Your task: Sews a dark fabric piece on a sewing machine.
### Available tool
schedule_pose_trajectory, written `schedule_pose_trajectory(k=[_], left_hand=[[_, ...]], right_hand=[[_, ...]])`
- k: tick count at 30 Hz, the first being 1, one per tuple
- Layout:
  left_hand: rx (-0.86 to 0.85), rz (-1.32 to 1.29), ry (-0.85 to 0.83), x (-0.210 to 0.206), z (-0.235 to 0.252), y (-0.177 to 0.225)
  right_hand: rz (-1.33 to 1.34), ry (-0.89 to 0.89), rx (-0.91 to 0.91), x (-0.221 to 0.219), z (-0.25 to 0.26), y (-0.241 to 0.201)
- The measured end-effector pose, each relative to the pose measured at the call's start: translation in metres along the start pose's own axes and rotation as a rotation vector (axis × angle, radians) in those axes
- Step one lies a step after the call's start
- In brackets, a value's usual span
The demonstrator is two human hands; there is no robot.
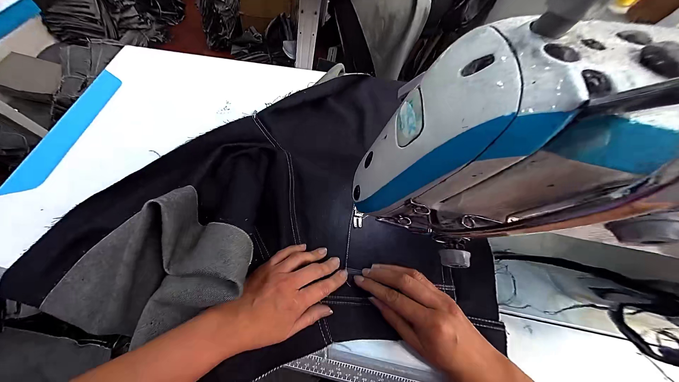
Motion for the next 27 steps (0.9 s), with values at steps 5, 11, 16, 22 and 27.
schedule_pose_trajectory(k=[5,11,16,22,27], left_hand=[[-0.02,-0.01,0.051,0.003,0.016,-0.016],[-0.014,-0.006,0.062,0.005,0.017,-0.015],[-0.021,0.003,0.124,0.006,0.029,-0.028],[-0.035,0.013,0.151,0.014,0.047,-0.043],[-0.027,-0.01,0.181,0.016,0.051,-0.045]], right_hand=[[-0.041,0.01,-0.018,0.003,0.013,0.015],[-0.029,0.01,-0.006,0.004,0.014,0.013],[-0.073,0.014,-0.003,0.006,0.025,0.025],[-0.133,-0.071,-0.119,-0.002,0.026,0.057],[-0.164,-0.047,-0.121,0.001,0.028,0.06]])
Point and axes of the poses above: each hand's wrist, its own z-axis towards the middle knuckle, its own x-axis out of the back of the hand, y = z × x, the point moved 7 cm from there along z, towards the middle knuckle, and after that the axes turned 4 degrees about -y, right-handed, at the moved point
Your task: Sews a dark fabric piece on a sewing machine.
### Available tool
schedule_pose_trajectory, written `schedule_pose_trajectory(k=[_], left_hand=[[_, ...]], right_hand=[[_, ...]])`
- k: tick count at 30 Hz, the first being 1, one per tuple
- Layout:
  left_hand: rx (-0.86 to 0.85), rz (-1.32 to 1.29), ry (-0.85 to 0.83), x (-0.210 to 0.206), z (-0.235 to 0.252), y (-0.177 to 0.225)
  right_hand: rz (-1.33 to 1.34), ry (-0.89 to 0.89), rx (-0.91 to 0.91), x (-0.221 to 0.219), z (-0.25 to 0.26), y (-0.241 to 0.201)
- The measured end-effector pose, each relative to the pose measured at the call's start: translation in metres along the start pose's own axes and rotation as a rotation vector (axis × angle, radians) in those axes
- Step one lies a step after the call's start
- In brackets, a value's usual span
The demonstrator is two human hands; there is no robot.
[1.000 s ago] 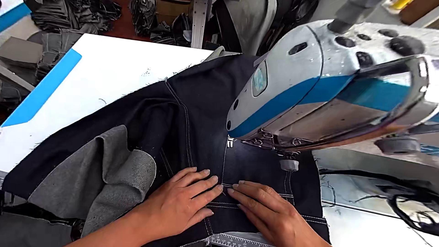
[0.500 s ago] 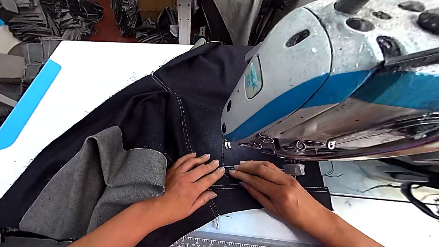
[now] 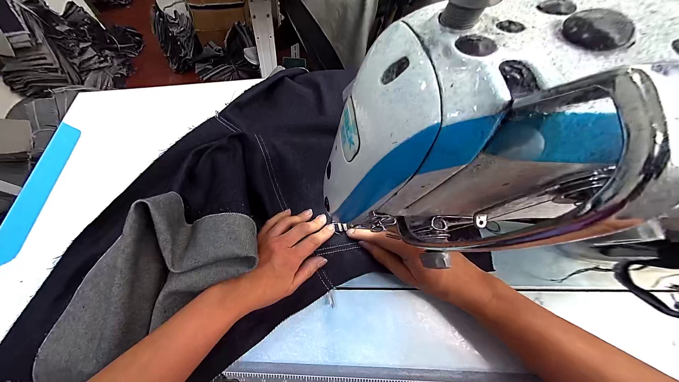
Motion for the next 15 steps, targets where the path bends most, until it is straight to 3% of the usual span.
schedule_pose_trajectory(k=[5,15], left_hand=[[-0.002,-0.068,0.057,0.0049,0.0049,-0.0042],[-0.014,-0.042,0.06,0.0022,0.0059,-0.0048]], right_hand=[[-0.007,-0.029,-0.088,-0.0024,0.002,0.0095],[-0.001,0.021,-0.078,-0.001,0.0054,0.0079]])
Point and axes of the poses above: each hand's wrist, its own z-axis towards the middle knuckle, its own x-axis out of the back of the hand, y = z × x, the point moved 7 cm from there along z, towards the middle knuckle, and after that the axes turned 4 degrees about -y, right-handed, at the moved point
